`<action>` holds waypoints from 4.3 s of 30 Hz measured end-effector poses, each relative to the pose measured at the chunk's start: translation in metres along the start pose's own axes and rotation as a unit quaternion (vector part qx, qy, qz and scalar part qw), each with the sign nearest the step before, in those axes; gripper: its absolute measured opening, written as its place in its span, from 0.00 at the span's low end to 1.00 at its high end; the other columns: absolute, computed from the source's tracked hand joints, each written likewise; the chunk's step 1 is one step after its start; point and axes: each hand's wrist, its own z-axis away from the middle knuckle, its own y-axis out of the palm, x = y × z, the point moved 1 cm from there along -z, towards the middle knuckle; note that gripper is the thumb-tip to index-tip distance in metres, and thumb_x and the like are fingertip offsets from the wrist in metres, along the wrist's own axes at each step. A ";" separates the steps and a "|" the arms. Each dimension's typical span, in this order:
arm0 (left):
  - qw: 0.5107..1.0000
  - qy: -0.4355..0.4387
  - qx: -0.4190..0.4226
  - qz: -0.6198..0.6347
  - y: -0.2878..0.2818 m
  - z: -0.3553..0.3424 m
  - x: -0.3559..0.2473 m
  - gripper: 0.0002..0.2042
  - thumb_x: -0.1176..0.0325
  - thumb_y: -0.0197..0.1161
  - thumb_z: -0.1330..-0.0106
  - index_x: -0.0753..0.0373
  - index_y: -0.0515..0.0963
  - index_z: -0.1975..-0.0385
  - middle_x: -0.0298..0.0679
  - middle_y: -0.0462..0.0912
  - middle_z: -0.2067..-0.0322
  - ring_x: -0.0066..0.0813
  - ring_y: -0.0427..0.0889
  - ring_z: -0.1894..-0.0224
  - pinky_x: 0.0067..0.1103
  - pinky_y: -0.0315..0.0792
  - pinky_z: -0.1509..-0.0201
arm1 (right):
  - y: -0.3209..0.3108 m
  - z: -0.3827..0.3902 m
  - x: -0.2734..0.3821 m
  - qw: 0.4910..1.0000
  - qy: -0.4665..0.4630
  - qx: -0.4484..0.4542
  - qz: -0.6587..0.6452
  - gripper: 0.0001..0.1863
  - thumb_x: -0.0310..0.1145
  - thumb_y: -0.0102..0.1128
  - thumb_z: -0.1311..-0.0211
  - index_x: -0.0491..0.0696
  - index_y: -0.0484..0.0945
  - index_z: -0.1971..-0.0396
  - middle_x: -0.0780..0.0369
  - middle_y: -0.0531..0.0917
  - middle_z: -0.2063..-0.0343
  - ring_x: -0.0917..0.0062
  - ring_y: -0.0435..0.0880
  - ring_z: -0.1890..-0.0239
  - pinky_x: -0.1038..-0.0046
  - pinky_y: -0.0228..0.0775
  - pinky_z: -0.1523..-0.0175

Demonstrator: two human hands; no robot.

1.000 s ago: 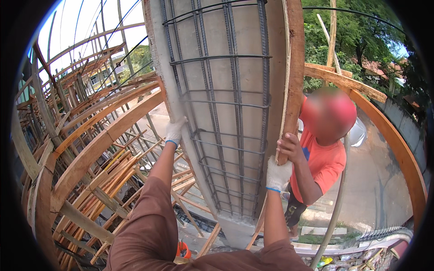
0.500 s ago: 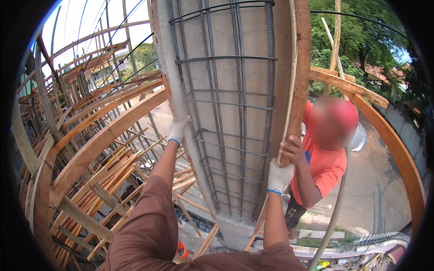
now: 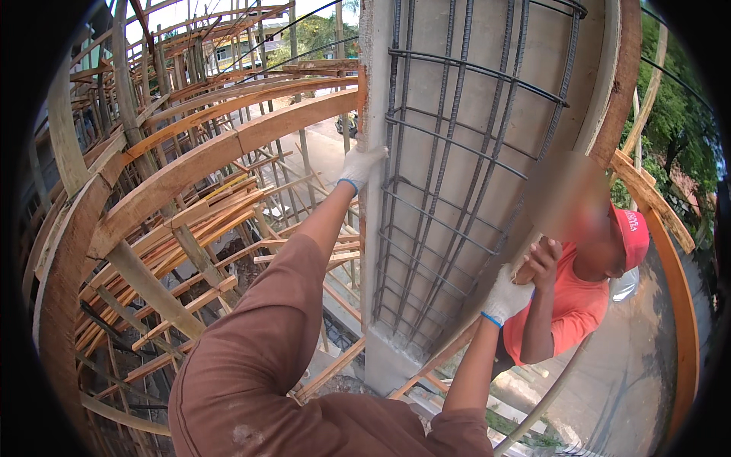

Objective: The person positions and secures a curved concrete formwork panel with rebar against a wooden support structure. They repeatedly adjust the panel's alignment and hold it in place while a coworker assists from the opposite side.

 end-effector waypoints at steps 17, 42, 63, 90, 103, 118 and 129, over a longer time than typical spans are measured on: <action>1.000 -0.017 -0.002 0.014 -0.008 -0.015 0.014 0.21 0.60 0.73 0.44 0.65 0.81 0.54 0.36 0.84 0.62 0.24 0.81 0.63 0.23 0.75 0.57 | 0.009 0.000 -0.009 0.998 -0.043 -0.039 0.000 0.23 0.39 0.74 0.54 0.37 0.77 0.66 0.50 0.83 0.71 0.57 0.84 0.68 0.62 0.74 0.62; 0.998 0.011 -0.027 -0.053 -0.012 0.005 -0.012 0.28 0.53 0.74 0.50 0.67 0.80 0.53 0.45 0.85 0.58 0.33 0.82 0.55 0.26 0.74 0.48 | 0.012 -0.008 -0.030 0.993 -0.049 0.009 0.105 0.28 0.46 0.70 0.46 0.38 0.80 0.55 0.53 0.86 0.60 0.59 0.86 0.62 0.62 0.77 0.57; 0.992 0.014 -0.078 -0.099 -0.010 -0.015 0.013 0.36 0.48 0.75 0.62 0.75 0.80 0.59 0.54 0.84 0.61 0.42 0.84 0.59 0.27 0.76 0.51 | 0.017 -0.035 -0.063 0.976 -0.134 -0.034 0.166 0.33 0.56 0.69 0.48 0.38 0.81 0.57 0.50 0.86 0.62 0.57 0.85 0.64 0.60 0.77 0.59; 0.987 -0.006 -0.063 -0.146 -0.012 -0.017 0.014 0.31 0.48 0.75 0.55 0.64 0.81 0.54 0.46 0.86 0.61 0.35 0.83 0.60 0.26 0.76 0.49 | 0.014 -0.002 -0.021 0.975 -0.122 -0.052 0.179 0.28 0.49 0.72 0.48 0.37 0.78 0.63 0.49 0.84 0.71 0.59 0.81 0.73 0.58 0.75 0.67; 0.999 0.001 0.002 -0.034 -0.010 -0.016 0.020 0.26 0.53 0.74 0.47 0.64 0.82 0.53 0.39 0.85 0.62 0.26 0.81 0.62 0.23 0.75 0.54 | 0.010 0.003 -0.004 0.997 -0.072 -0.036 0.010 0.25 0.39 0.74 0.52 0.38 0.79 0.58 0.53 0.86 0.62 0.62 0.85 0.61 0.65 0.75 0.55; 1.000 0.002 0.008 0.014 -0.008 -0.025 0.027 0.24 0.57 0.73 0.42 0.66 0.80 0.51 0.38 0.84 0.60 0.27 0.81 0.61 0.25 0.76 0.54 | 0.003 -0.004 0.002 0.998 -0.039 -0.025 -0.046 0.25 0.35 0.70 0.54 0.43 0.78 0.53 0.53 0.84 0.61 0.58 0.84 0.60 0.63 0.74 0.53; 1.000 -0.008 0.013 0.012 -0.007 -0.021 0.021 0.27 0.57 0.69 0.39 0.70 0.76 0.46 0.41 0.81 0.53 0.30 0.80 0.57 0.26 0.76 0.52 | -0.003 -0.006 0.004 0.998 -0.028 -0.024 -0.041 0.21 0.36 0.68 0.53 0.47 0.81 0.56 0.53 0.84 0.67 0.55 0.84 0.62 0.61 0.75 0.57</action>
